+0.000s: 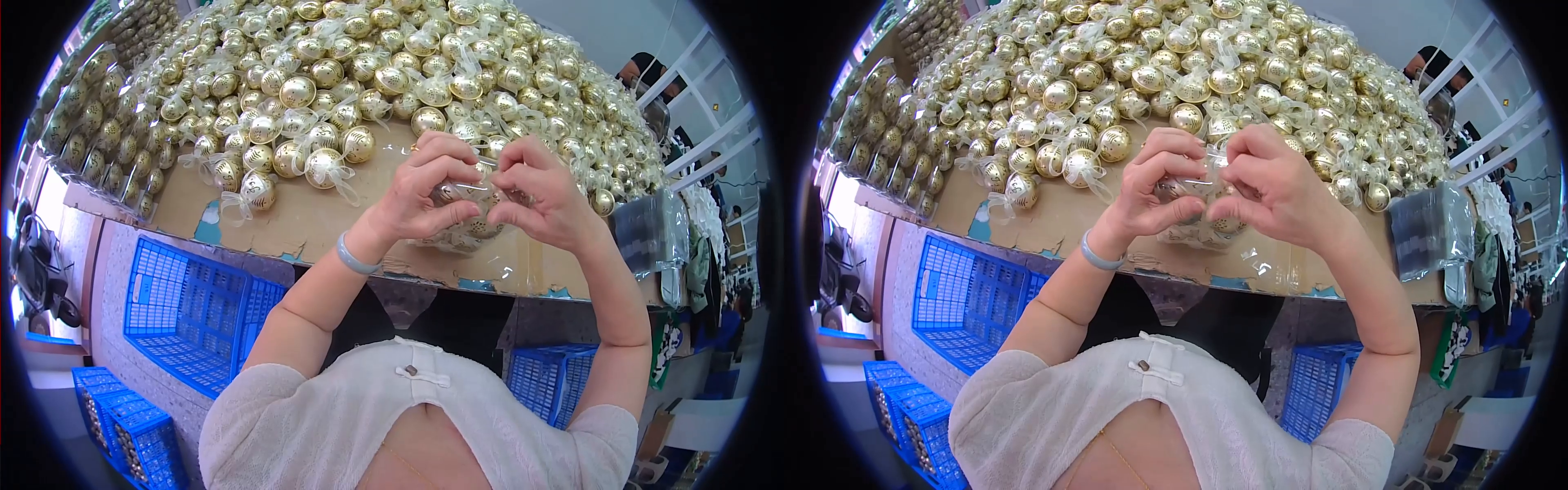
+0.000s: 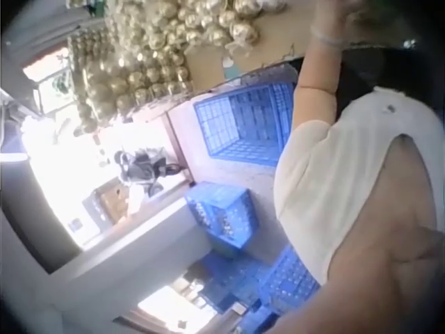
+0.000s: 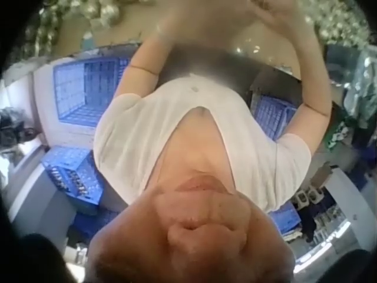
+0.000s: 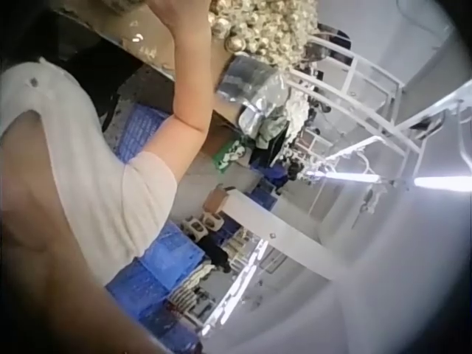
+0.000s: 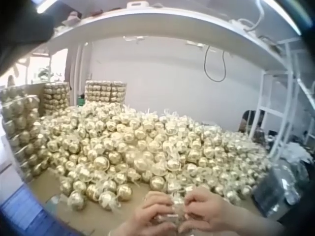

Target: Manually counting and packing gold Christmas ornaments into clear plastic bags.

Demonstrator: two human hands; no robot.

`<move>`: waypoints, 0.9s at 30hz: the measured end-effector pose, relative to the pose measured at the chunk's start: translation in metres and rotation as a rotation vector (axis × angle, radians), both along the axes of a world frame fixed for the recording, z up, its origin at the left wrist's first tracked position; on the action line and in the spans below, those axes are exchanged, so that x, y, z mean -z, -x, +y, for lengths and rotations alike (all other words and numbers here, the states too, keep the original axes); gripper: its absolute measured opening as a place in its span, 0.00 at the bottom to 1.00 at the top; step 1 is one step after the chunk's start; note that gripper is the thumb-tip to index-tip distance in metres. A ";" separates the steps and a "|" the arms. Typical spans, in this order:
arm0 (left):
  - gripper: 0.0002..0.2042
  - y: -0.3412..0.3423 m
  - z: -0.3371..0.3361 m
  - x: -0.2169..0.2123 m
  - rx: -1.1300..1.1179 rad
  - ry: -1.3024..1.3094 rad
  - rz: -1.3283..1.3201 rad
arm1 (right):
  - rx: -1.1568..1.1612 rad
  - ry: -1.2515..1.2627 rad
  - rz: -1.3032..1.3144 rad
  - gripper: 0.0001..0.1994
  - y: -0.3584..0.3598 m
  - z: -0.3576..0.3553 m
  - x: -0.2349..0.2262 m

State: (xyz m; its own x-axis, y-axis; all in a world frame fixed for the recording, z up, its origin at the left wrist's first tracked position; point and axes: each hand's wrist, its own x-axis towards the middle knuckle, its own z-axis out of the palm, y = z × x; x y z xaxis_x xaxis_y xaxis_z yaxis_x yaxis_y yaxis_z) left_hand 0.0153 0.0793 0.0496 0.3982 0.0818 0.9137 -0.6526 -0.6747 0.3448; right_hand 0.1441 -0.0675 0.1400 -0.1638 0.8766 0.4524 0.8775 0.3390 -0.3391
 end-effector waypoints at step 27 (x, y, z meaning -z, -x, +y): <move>0.17 -0.018 0.009 0.014 0.111 0.005 -0.048 | 0.068 -0.634 0.370 0.07 -0.018 -0.007 0.096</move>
State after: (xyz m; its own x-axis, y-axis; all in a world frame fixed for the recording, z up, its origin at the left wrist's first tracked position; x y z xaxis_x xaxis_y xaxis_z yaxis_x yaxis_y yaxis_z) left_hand 0.0331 0.0885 0.0356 0.3606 0.0442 0.9317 -0.7388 -0.5961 0.3143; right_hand 0.1623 -0.0750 0.0444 0.1436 0.4313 0.8907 0.7699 0.5169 -0.3744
